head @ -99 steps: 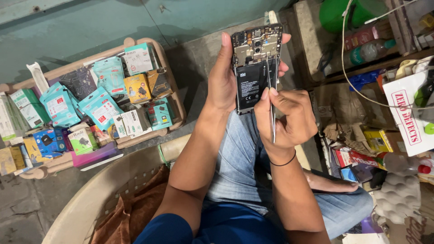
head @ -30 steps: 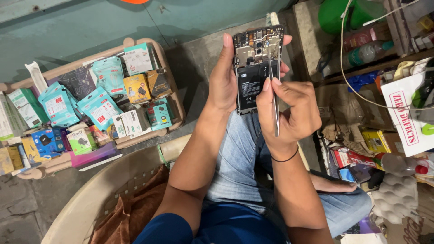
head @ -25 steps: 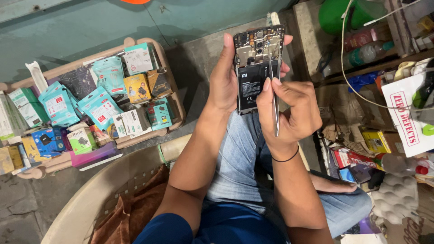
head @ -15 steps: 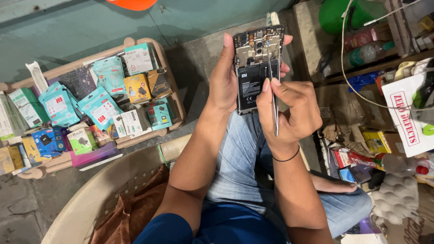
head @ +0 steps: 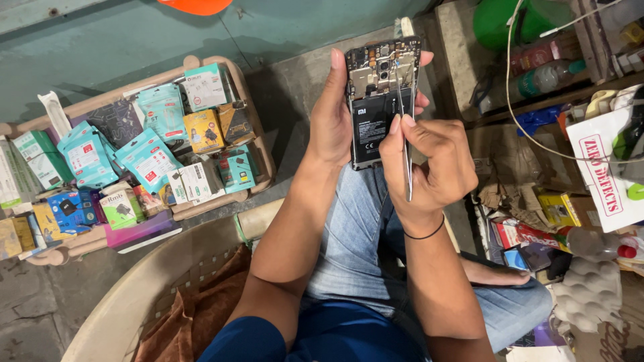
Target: The person holds an opened smartphone on their lap and uses tweezers to manipulate and adjust components inside the phone body. They then use a small brush to brush the internal parts and camera area of the phone, continuing to work on it with the tweezers.
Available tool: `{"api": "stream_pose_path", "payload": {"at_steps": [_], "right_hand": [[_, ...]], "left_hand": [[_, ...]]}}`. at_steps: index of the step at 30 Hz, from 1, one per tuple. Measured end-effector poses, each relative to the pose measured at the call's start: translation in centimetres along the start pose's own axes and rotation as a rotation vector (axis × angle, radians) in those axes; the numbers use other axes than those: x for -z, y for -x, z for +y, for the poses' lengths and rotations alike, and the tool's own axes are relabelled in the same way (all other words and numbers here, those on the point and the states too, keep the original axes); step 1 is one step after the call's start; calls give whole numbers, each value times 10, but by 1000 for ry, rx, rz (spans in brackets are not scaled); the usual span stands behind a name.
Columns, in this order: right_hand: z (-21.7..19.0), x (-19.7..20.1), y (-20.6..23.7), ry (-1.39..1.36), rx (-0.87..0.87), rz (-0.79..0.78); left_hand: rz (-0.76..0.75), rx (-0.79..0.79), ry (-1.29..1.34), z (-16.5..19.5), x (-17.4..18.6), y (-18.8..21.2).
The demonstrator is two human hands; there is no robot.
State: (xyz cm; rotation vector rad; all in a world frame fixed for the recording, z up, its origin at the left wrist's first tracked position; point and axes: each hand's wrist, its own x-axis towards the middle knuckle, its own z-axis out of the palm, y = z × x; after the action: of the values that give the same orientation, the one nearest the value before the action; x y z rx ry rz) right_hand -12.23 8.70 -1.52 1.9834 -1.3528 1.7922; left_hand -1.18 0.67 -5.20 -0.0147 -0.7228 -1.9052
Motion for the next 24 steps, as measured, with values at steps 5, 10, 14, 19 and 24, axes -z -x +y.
{"api": "stream_pose_path", "payload": {"at_steps": [5, 10, 14, 19, 24], "right_hand": [[1, 0, 1, 5, -8, -2], [-1, 0, -2, 7, -9, -6], [1, 1, 1, 5, -9, -5], [9, 0, 15, -43, -18, 18], [-20, 52, 40, -378, -293, 490]], "left_hand": [[6, 4, 12, 0, -1, 0], [5, 5, 3, 0, 0, 0], [6, 4, 0, 0, 1, 0], [4, 9, 11, 0, 1, 0], [19, 35, -14, 2, 2, -2]]}}
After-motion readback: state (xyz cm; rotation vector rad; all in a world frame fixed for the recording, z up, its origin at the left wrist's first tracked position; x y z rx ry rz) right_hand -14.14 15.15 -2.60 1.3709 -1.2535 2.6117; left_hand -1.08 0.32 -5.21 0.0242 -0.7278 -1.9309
